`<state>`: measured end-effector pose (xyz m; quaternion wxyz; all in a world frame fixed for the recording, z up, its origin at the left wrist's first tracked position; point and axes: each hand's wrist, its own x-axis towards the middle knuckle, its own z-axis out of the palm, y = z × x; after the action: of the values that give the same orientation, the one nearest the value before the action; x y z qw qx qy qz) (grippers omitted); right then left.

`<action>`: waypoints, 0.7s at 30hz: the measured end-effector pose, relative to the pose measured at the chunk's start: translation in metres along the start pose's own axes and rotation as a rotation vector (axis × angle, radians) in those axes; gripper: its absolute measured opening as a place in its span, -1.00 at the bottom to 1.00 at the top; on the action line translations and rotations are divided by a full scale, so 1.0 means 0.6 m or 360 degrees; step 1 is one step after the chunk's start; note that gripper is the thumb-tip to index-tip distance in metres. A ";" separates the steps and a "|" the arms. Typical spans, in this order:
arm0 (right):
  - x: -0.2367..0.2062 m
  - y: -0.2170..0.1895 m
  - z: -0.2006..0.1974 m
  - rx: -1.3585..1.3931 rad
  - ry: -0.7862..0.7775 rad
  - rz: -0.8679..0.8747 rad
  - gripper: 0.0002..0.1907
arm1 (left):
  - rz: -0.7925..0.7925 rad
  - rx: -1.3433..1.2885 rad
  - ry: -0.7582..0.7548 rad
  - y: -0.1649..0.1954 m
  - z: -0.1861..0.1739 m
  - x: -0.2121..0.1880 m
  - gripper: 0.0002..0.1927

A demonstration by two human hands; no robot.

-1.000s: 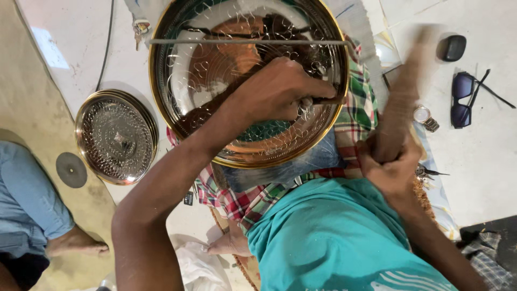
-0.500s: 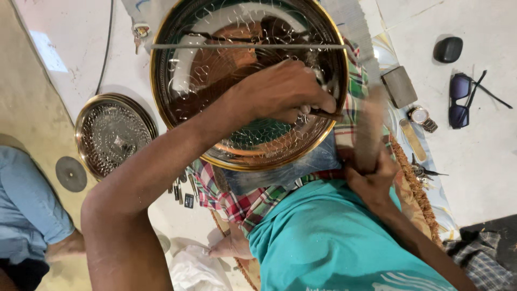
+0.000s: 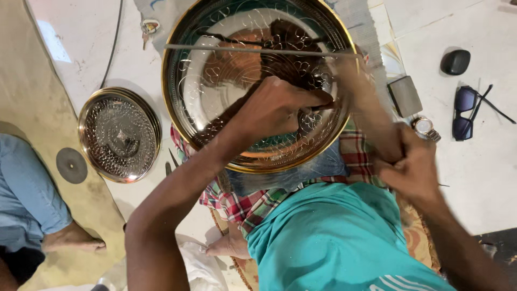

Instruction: The person sits on the floor and repeatedly hammers a small metal piece held in the left hand against a large decorative metal tray. The person uses a wooden mallet to strike the metal piece, occasionally adjusting its position.

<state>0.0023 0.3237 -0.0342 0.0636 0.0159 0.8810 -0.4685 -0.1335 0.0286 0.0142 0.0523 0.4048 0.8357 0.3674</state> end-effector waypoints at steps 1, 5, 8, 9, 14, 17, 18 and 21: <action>0.014 -0.003 -0.013 -0.0238 -0.0151 0.0020 -0.61 | -0.0018 -0.0015 0.0050 0.000 0.003 -0.006 -0.38; 0.048 -0.035 -0.031 -0.0012 -0.0141 -0.0108 -0.58 | -0.0085 -0.0043 0.0146 -0.001 0.022 -0.016 -0.39; 0.080 -0.065 -0.060 -0.0163 -0.0217 -0.0151 -0.59 | -0.0351 -0.0038 0.0238 0.011 0.040 -0.033 -0.43; 0.092 -0.074 -0.073 -0.0170 -0.0255 -0.0241 -0.62 | -0.0312 0.0009 0.0358 0.015 0.045 -0.038 -0.46; 0.152 -0.116 -0.108 -0.0899 -0.0646 -0.0168 -0.55 | -0.0508 0.0170 0.0721 0.039 0.072 -0.059 -0.47; 0.175 -0.148 -0.112 -0.1021 -0.0758 -0.0276 -0.57 | -0.0563 0.0083 0.0874 0.048 0.087 -0.062 -0.53; 0.179 -0.160 -0.114 -0.1046 -0.0718 -0.0389 -0.58 | -0.0583 0.0057 0.0979 0.054 0.095 -0.063 -0.53; 0.197 -0.197 -0.114 -0.0936 -0.0738 -0.0402 -0.57 | -0.0641 0.0072 0.1227 0.066 0.118 -0.062 -0.53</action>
<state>-0.1321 0.3103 0.0862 0.2045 -0.2178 0.9349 -0.1914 -0.0560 0.0583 -0.0186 -0.2019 0.0678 0.8643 0.4557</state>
